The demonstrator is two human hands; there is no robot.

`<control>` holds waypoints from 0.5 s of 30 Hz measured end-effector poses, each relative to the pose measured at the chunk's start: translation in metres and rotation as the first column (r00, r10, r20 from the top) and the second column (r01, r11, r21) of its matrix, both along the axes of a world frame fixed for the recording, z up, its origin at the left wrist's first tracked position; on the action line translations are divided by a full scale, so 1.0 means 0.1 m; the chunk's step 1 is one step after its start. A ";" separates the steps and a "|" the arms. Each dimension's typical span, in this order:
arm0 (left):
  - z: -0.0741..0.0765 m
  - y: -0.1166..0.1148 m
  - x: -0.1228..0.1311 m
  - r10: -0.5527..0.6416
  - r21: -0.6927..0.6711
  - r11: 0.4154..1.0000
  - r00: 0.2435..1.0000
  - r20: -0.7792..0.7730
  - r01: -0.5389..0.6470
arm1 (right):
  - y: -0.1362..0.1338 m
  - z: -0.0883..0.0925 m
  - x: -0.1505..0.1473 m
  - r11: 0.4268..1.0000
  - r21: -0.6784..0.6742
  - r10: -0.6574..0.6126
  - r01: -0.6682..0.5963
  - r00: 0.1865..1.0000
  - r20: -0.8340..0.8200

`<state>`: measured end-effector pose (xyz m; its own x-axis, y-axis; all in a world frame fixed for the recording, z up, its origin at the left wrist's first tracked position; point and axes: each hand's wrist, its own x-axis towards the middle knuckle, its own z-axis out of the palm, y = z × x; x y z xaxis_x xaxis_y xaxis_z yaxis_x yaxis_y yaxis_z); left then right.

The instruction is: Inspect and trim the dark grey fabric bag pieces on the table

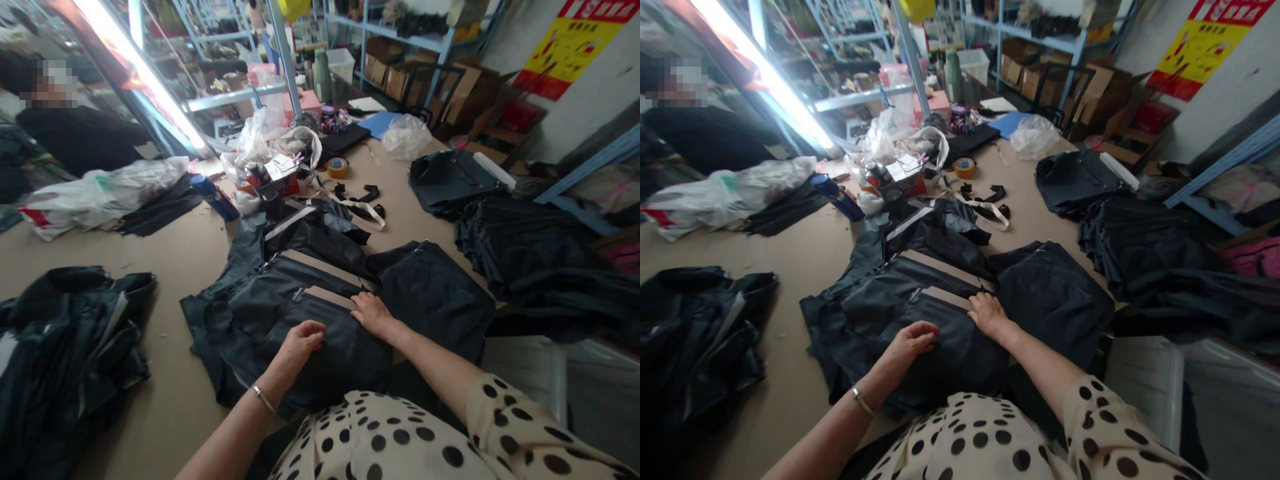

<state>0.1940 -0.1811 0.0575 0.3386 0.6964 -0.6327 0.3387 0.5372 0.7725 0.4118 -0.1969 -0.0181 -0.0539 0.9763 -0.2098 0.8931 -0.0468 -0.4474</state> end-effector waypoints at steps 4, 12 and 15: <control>0.01 -0.08 0.08 0.020 -0.040 0.999 0.999 0.048 -0.018 | -0.06 0.10 0.04 0.996 0.044 0.072 -0.071 0.997 -0.015; 0.09 -0.29 0.33 0.196 -0.227 0.959 0.976 0.089 -0.172 | -0.32 0.68 -0.26 0.993 0.072 0.106 -0.093 0.972 -0.208; 0.17 -0.30 0.32 0.328 -0.226 0.930 0.933 0.147 -0.291 | -0.36 0.81 -0.35 0.999 0.039 0.045 -0.032 0.912 -0.408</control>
